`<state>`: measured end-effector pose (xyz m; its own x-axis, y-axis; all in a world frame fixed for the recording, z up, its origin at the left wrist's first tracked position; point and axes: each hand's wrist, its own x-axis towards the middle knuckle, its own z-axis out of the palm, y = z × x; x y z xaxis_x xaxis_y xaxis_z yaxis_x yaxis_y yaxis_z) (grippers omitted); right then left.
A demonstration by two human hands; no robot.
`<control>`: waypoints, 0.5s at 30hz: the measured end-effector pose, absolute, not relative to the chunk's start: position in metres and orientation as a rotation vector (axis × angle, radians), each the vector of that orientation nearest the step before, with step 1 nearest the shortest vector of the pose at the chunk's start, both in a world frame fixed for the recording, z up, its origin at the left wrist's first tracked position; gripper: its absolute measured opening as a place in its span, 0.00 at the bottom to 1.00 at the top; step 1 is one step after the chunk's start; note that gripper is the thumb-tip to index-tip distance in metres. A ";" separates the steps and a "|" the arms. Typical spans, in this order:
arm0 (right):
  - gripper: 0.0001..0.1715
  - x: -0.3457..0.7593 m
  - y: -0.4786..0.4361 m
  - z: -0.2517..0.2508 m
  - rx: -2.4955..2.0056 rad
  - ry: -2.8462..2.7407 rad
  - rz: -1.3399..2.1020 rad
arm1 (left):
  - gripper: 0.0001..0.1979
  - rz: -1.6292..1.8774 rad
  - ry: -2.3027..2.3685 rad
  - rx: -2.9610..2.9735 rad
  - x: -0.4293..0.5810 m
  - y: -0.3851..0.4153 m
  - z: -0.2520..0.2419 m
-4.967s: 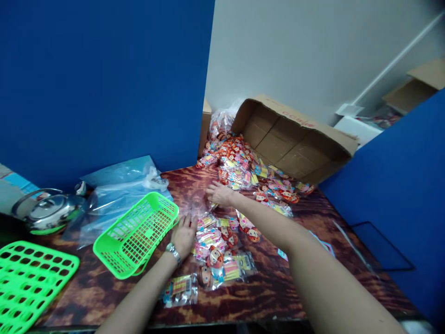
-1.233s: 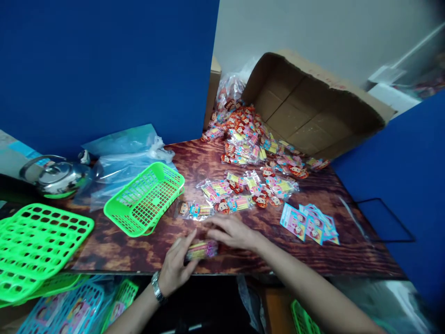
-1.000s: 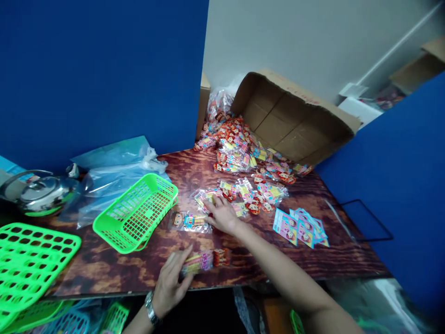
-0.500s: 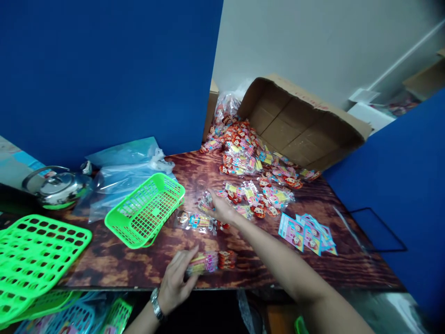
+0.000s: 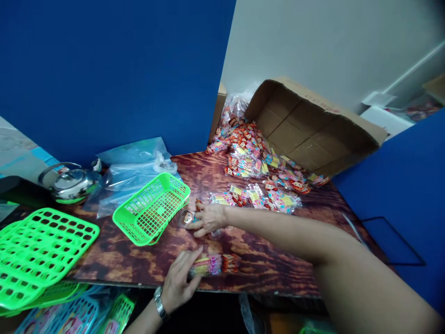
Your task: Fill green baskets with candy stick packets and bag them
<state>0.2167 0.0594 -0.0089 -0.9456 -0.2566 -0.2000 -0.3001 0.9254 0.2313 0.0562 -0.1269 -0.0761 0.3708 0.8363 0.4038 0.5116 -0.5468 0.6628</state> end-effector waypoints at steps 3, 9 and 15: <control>0.12 0.213 0.069 -0.005 -0.436 2.873 0.398 | 0.29 1.037 1.173 2.236 0.056 -0.126 -0.074; 0.12 0.201 0.077 0.010 -0.526 2.864 0.381 | 0.29 1.047 1.192 2.267 0.056 -0.125 -0.073; 0.08 0.246 0.067 0.054 0.476 3.065 0.188 | 0.28 1.061 1.198 2.265 0.057 -0.125 -0.074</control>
<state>0.2458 0.0667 0.0541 -0.9525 0.3041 -0.0156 0.2999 0.9458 0.1244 0.0565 -0.1252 -0.0744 0.3561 0.8199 0.4483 0.5442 -0.5720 0.6138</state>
